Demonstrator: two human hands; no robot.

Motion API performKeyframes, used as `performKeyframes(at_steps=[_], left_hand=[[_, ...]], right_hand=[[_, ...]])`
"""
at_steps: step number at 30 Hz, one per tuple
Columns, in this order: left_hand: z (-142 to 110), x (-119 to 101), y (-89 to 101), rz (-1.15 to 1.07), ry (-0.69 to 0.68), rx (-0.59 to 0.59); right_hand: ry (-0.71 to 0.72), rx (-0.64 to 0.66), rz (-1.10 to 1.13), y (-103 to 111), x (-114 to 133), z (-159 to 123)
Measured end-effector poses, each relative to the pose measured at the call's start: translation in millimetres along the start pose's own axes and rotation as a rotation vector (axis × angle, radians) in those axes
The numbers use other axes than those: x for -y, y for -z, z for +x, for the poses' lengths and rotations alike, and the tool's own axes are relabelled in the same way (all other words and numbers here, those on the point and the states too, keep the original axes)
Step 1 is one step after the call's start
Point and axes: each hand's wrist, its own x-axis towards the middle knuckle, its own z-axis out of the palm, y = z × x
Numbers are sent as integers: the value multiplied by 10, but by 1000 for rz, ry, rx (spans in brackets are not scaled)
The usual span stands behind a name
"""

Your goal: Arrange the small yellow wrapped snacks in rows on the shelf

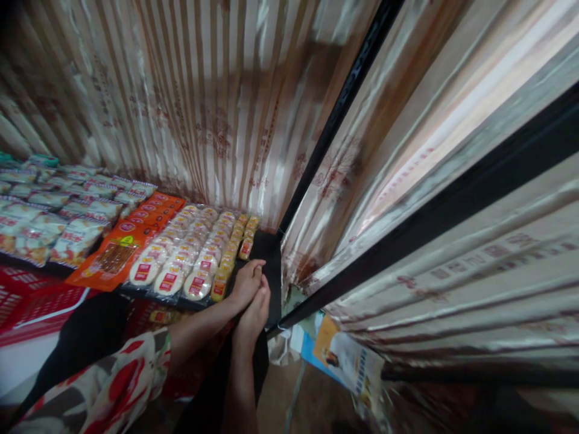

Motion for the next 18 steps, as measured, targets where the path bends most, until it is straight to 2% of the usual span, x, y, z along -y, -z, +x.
performKeyframes(at_steps=[2, 5, 7, 11, 13, 16, 18], left_hand=[[-75, -20, 2, 21, 4, -2], [-259, 57, 4, -6, 56, -44], [-435, 131, 57, -64, 102, -77], [-849, 182, 304, -90, 48, -42], [-995, 181, 439, -50, 47, -92], [-1024, 270, 603, -153, 181, -120], [-971, 419, 686, -210, 232, -160]], right_hand=[[-41, 55, -12, 73, 141, -284], [-92, 58, -62, 146, 285, -566], [-103, 69, -77, 181, 316, -623], [-122, 176, -17, 214, 283, -581], [-136, 232, 52, 194, 272, -616], [-153, 289, 91, 117, 260, -843], [-99, 372, 128, 55, 210, -1071]])
